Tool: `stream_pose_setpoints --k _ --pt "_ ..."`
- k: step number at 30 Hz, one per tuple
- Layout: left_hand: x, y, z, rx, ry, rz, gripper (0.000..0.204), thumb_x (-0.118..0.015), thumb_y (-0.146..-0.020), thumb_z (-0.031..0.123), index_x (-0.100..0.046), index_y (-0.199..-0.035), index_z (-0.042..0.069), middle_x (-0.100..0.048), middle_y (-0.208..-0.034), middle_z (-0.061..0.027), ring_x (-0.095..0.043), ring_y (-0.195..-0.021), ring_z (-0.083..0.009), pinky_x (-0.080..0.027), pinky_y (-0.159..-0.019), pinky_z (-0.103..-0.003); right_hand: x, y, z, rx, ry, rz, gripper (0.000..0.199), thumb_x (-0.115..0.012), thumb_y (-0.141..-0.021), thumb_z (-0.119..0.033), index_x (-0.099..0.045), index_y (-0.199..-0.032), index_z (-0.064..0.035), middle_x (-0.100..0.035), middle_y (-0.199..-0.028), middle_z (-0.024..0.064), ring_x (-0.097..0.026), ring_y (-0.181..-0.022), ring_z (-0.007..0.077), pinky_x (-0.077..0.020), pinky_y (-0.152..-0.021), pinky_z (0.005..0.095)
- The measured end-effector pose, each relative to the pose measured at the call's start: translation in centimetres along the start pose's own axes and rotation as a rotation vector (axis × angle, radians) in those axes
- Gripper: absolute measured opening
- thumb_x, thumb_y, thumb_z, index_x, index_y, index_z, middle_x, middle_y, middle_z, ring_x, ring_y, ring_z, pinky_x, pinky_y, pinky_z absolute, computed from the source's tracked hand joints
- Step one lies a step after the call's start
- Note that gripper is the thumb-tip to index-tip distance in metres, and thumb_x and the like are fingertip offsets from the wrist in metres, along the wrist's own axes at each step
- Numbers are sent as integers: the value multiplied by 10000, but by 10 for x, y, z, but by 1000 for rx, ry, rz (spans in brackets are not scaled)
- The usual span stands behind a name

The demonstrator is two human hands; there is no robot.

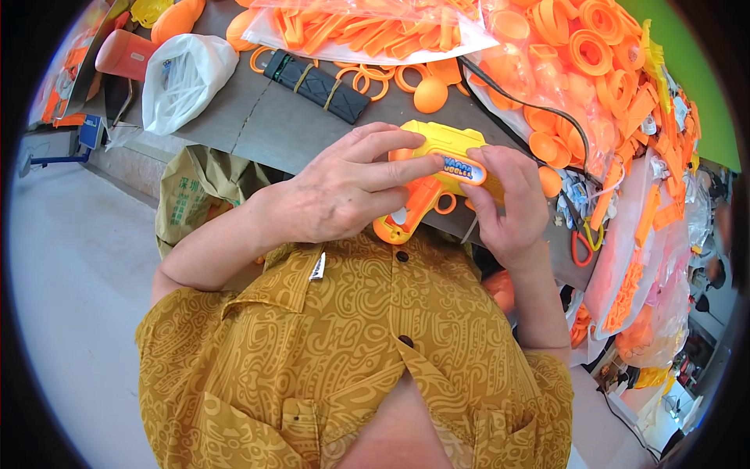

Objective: Apply stickers and assemble components of toy bubble guns.

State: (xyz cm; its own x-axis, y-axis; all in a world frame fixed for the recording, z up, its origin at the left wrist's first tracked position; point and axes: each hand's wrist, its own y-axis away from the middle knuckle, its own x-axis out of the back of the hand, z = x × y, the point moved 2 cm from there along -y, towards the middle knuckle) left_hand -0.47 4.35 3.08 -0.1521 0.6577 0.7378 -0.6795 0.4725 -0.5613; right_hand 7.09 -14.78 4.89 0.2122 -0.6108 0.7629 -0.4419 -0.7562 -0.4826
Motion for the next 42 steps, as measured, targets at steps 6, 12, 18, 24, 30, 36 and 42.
stream_pose_setpoints --k 6,12,18,24,30,36,42 --pt "0 0 0 5 1 3 144 -595 -594 59 -575 -711 -24 -516 -1179 -104 -477 -1050 -328 -436 -834 -458 -2 10 -7 -23 148 17 385 -626 -735 -31 -490 -1091 22 -560 -1059 161 -531 -975 313 -428 -837 392" --pt "-2 2 2 4 0 15 129 -598 -601 57 -579 -700 -23 -518 -1179 -104 -474 -1060 -323 -439 -841 -458 -1 21 -10 23 255 -71 380 -547 -807 -116 -483 -1142 52 -513 -1147 188 -494 -1050 329 -350 -919 446" --pt "-1 3 3 40 5 11 145 -600 -589 84 -587 -698 -10 -491 -1200 -82 -477 -1060 -304 -424 -881 -423 -4 25 -11 49 311 -127 387 -523 -815 -123 -477 -1154 57 -479 -1187 193 -467 -1096 320 -288 -963 462" --pt "-4 6 2 73 30 19 105 -606 -593 52 -587 -680 -3 -492 -1215 -70 -474 -1070 -303 -438 -881 -416 -10 25 -10 55 338 -70 376 -527 -797 -72 -481 -1148 54 -483 -1181 188 -474 -1092 319 -276 -966 490" --pt "-3 6 2 84 12 14 84 -611 -589 40 -581 -654 -4 -501 -1212 -65 -471 -1080 -310 -450 -872 -396 -10 19 -9 66 403 -48 341 -562 -760 -56 -531 -1088 33 -510 -1152 156 -506 -1062 299 -282 -951 510" --pt "-1 4 2 65 -21 37 68 -604 -596 27 -581 -653 -4 -511 -1199 -83 -483 -1065 -330 -465 -851 -386 -8 25 -8 35 393 -52 406 -537 -778 -42 -457 -1166 48 -457 -1209 185 -464 -1114 312 -253 -988 483" --pt "-7 9 9 255 93 113 151 -589 -583 -46 -591 -731 -13 -456 -1232 -188 -470 -1084 -409 -465 -849 -410 -11 40 -8 -596 -494 353 499 -555 -810 -60 -344 -1250 45 -398 -1250 164 -428 -1128 239 -320 -963 358"
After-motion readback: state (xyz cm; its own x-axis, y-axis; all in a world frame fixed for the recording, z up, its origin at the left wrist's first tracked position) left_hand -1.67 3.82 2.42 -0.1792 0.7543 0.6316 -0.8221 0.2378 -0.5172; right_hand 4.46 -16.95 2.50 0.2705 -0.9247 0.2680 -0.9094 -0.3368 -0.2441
